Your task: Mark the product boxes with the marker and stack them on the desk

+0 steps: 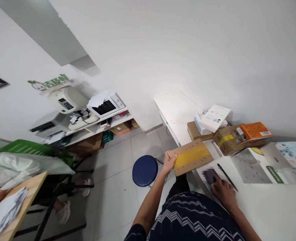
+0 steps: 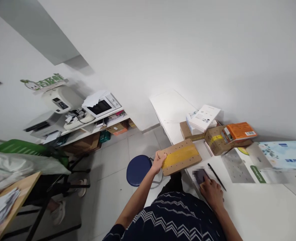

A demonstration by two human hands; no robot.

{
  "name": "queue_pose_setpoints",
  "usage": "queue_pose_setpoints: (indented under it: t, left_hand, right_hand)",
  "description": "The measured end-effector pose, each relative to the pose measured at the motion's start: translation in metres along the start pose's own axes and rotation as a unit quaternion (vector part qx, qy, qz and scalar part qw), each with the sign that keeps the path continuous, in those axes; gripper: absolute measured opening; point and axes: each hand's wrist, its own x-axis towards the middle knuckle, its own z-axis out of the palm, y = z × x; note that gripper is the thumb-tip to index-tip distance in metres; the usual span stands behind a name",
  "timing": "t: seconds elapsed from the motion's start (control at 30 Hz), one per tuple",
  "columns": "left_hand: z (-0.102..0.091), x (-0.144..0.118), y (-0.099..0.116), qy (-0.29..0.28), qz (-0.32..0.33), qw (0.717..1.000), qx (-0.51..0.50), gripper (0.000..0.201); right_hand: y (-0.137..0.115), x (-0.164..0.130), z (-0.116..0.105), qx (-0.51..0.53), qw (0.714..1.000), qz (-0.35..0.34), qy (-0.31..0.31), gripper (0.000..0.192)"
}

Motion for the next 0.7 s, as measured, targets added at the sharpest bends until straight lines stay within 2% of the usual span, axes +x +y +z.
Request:
queue_pose_setpoints:
  t: [0.07,0.13,0.17,0.23,0.3,0.33,0.4,0.53,0.7]
  left_hand:
    - [0.0,0.003,0.0,-0.009,-0.004,1.0,0.002,0.071]
    - [0.0,0.006,0.0,-0.023,-0.009,1.0,0.005,0.072]
    - [0.0,0.008,0.0,-0.032,-0.013,0.999,0.007,0.072]
    - [0.001,0.011,-0.001,-0.047,-0.022,0.999,0.009,0.072]
    - [0.004,0.014,-0.002,-0.058,-0.031,0.998,0.01,0.071]
    - [0.006,0.015,-0.003,-0.062,-0.034,0.997,0.011,0.07]
    - [0.011,0.017,-0.004,-0.063,-0.037,0.997,0.013,0.069]
    - [0.019,0.02,-0.003,-0.045,-0.034,0.998,0.021,0.069]
    - [0.022,0.022,-0.005,-0.018,-0.021,0.999,0.032,0.073]
  right_hand:
    - [0.01,-0.005,-0.009,0.095,0.995,0.039,-0.016,0.057]
    - [0.022,-0.014,-0.026,0.261,0.96,0.085,-0.064,0.062]
    - [0.026,-0.02,-0.038,0.355,0.924,0.107,-0.09,0.064]
    - [0.029,-0.033,-0.063,0.532,0.825,0.14,-0.129,0.061]
    - [0.022,-0.044,-0.09,0.662,0.72,0.154,-0.142,0.054]
    - [0.015,-0.048,-0.101,0.704,0.678,0.155,-0.143,0.052]
    - [-0.004,-0.052,-0.12,0.752,0.622,0.155,-0.156,0.054]
    - [-0.054,-0.045,-0.134,0.783,0.566,0.145,-0.213,0.06]
    - [-0.103,-0.036,-0.125,0.786,0.534,0.098,-0.294,0.05]
